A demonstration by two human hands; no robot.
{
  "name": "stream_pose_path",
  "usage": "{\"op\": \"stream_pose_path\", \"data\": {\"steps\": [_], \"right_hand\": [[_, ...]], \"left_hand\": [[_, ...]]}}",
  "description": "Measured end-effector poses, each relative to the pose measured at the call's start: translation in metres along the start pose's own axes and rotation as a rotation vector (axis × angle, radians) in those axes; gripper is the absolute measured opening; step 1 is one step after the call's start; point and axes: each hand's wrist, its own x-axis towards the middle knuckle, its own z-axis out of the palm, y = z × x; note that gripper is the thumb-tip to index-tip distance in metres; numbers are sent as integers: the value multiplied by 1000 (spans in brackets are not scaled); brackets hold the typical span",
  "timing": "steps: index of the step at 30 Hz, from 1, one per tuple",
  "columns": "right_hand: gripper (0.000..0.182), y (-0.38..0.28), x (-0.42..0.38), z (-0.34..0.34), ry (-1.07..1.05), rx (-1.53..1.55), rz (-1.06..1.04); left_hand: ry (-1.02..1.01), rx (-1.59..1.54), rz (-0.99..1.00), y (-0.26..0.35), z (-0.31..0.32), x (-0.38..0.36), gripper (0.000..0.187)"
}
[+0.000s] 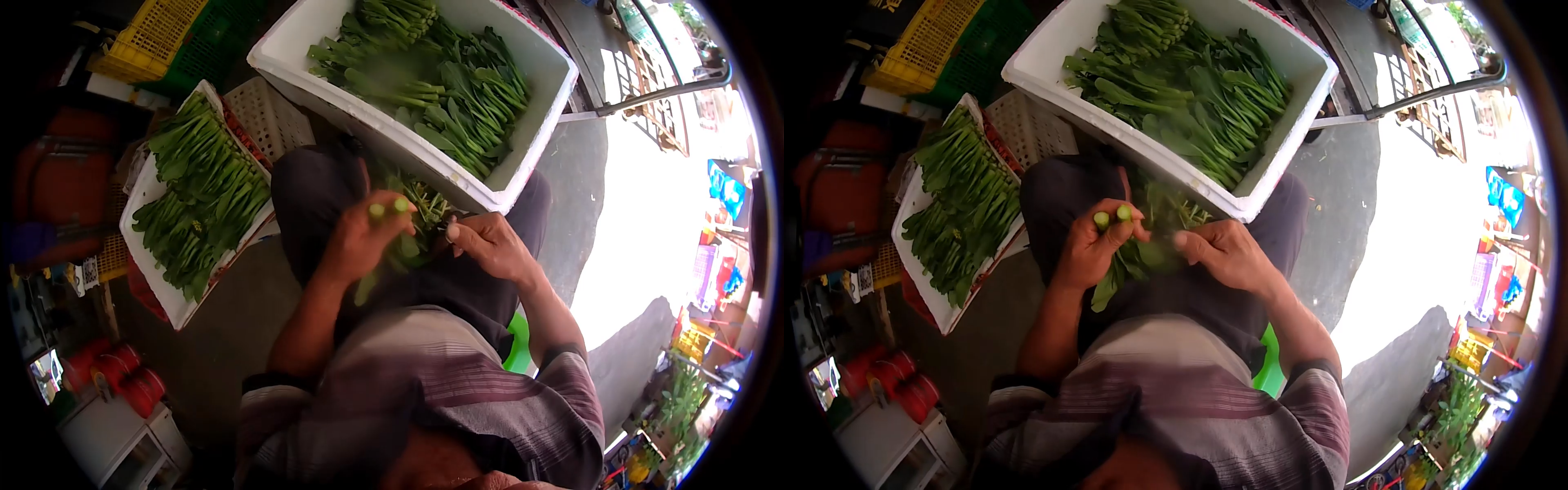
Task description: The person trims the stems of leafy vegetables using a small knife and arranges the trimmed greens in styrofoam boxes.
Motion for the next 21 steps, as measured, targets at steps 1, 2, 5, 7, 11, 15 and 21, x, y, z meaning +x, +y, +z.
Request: {"op": "stream_pose_path", "data": {"steps": [1, 2, 5, 7, 11, 15, 21], "right_hand": [[41, 1, 3, 1, 3, -11, -33], [40, -2, 3, -1, -23, -86, -8], [34, -27, 3, -7, -62, -255, 5], [31, -45, 7, -20, 16, -273, -13], [21, -71, 52, -52, 236, -343, -210], [25, -40, 162, -90, 405, -757, -259], [36, 18, 260, -101, 362, -993, 28]], "left_hand": [[11, -40, 10, -3, -2, 0, 27], [22, -83, 20, -5, -3, 0, 27], [62, -204, -40, -7, -10, -1, 24], [86, -279, -9, -8, -12, 1, 19], [185, -301, -83, -5, -14, 0, 18], [205, -297, -115, -2, -17, -1, 15], [259, -310, -143, 7, -18, -3, 10]]}}
